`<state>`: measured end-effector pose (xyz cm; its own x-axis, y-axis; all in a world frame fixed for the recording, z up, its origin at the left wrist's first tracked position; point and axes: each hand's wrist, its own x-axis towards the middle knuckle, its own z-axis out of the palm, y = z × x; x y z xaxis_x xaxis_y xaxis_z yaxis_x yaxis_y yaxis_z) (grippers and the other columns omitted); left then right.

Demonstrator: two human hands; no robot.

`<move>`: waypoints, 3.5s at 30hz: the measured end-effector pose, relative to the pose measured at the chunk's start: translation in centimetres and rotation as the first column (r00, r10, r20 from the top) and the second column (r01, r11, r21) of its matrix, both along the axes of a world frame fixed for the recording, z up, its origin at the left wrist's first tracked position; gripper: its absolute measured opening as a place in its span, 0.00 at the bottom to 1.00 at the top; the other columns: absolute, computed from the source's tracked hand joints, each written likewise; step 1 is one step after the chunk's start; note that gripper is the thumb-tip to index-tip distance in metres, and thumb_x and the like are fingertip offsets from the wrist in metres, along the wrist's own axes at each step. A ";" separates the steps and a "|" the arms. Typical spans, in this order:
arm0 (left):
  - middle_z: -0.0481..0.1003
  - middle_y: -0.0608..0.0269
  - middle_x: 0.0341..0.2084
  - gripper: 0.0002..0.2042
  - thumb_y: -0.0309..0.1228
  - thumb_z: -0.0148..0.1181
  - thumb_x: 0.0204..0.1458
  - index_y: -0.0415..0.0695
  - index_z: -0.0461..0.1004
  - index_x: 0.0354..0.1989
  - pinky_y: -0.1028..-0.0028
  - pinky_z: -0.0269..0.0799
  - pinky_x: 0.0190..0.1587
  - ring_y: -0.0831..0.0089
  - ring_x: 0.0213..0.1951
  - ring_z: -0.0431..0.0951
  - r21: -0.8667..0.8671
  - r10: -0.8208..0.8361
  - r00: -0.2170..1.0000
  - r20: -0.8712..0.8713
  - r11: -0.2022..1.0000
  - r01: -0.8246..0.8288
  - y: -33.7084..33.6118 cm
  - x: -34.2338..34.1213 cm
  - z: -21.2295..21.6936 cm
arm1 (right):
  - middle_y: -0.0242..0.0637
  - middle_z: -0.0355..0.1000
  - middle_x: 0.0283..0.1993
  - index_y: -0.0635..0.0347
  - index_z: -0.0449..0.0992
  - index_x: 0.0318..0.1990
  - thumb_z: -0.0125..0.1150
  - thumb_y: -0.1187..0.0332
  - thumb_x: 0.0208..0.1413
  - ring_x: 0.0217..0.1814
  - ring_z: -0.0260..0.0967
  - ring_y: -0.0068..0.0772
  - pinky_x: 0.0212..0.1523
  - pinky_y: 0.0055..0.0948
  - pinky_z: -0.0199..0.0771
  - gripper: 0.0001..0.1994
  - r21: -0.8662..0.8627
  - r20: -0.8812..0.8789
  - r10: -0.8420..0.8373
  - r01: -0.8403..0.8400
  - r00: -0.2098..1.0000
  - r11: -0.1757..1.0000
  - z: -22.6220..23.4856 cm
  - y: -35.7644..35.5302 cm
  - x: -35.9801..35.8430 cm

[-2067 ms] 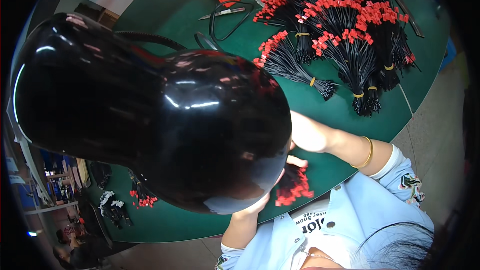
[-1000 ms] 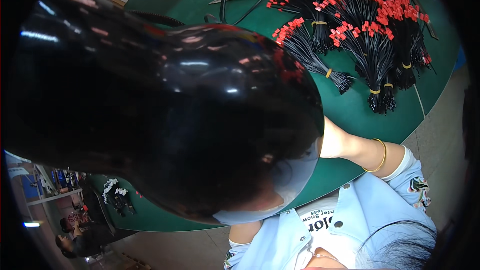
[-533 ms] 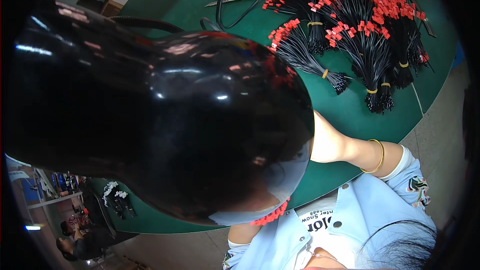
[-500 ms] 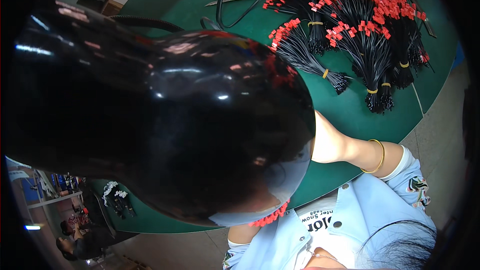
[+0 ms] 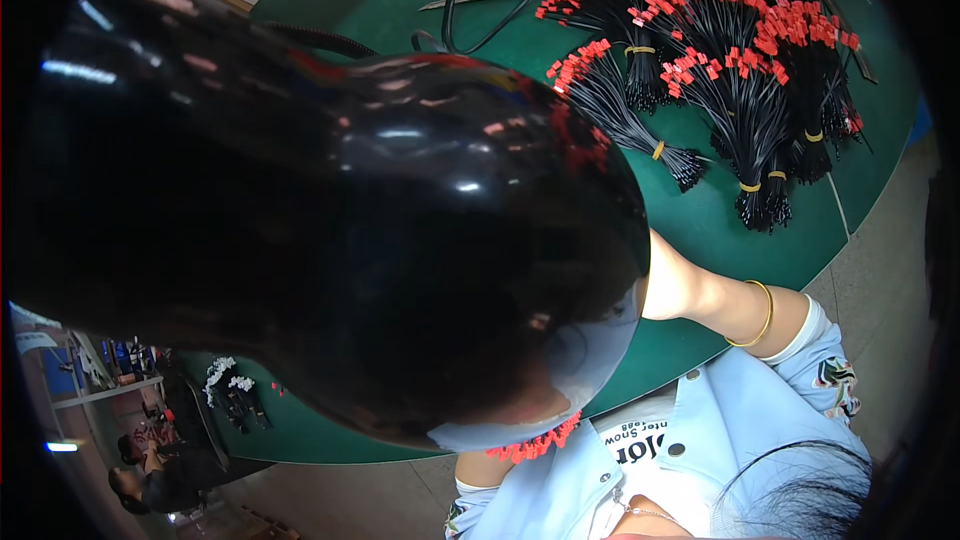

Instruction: The person takes bundles of wires, attaches red components to the ends under a desk lamp, and places the completed bundles on the table.

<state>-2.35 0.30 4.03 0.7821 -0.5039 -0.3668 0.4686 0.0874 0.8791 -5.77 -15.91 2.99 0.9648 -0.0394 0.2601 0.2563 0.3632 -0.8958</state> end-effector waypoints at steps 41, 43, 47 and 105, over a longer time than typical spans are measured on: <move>0.68 0.54 0.39 0.15 0.21 0.54 0.41 0.37 0.68 0.41 0.70 0.60 0.46 0.64 0.41 0.67 0.340 -0.354 0.207 0.912 0.372 -0.864 8.1 5.7 5.6 | 0.38 0.58 0.35 0.61 0.64 0.34 0.55 0.78 0.35 0.37 0.59 0.39 0.37 0.34 0.63 0.14 -0.926 0.301 -0.543 0.376 0.784 0.030 -1.6 -7.5 0.5; 0.68 0.54 0.39 0.15 0.20 0.54 0.40 0.37 0.68 0.40 0.70 0.59 0.47 0.65 0.41 0.67 0.410 -0.305 0.277 0.911 0.596 -0.691 6.9 5.5 4.8 | 0.37 0.58 0.36 0.60 0.64 0.34 0.55 0.79 0.34 0.36 0.60 0.39 0.36 0.33 0.64 0.15 -0.942 0.234 -0.573 0.330 0.785 0.067 -2.6 -7.9 0.8; 0.70 0.57 0.36 0.15 0.18 0.55 0.38 0.33 0.67 0.39 0.75 0.60 0.46 0.72 0.38 0.69 0.387 -0.236 0.587 0.774 0.911 -0.144 3.3 3.7 1.8 | 0.37 0.57 0.35 0.60 0.63 0.33 0.52 0.81 0.33 0.30 0.61 0.36 0.31 0.30 0.64 0.15 -0.903 0.150 -0.591 0.354 0.792 0.245 -3.0 -8.6 0.7; 0.71 0.49 0.26 0.16 0.29 0.45 0.47 0.29 0.62 0.40 0.77 0.67 0.25 0.67 0.22 0.73 -0.104 -0.241 0.946 0.217 0.958 0.268 -0.7 0.1 -3.3 | 0.33 0.64 0.30 0.62 0.67 0.36 0.61 0.67 0.41 0.32 0.62 0.19 0.32 0.19 0.64 0.14 -0.094 -0.110 -0.159 0.149 0.981 0.984 -1.1 -0.4 -0.4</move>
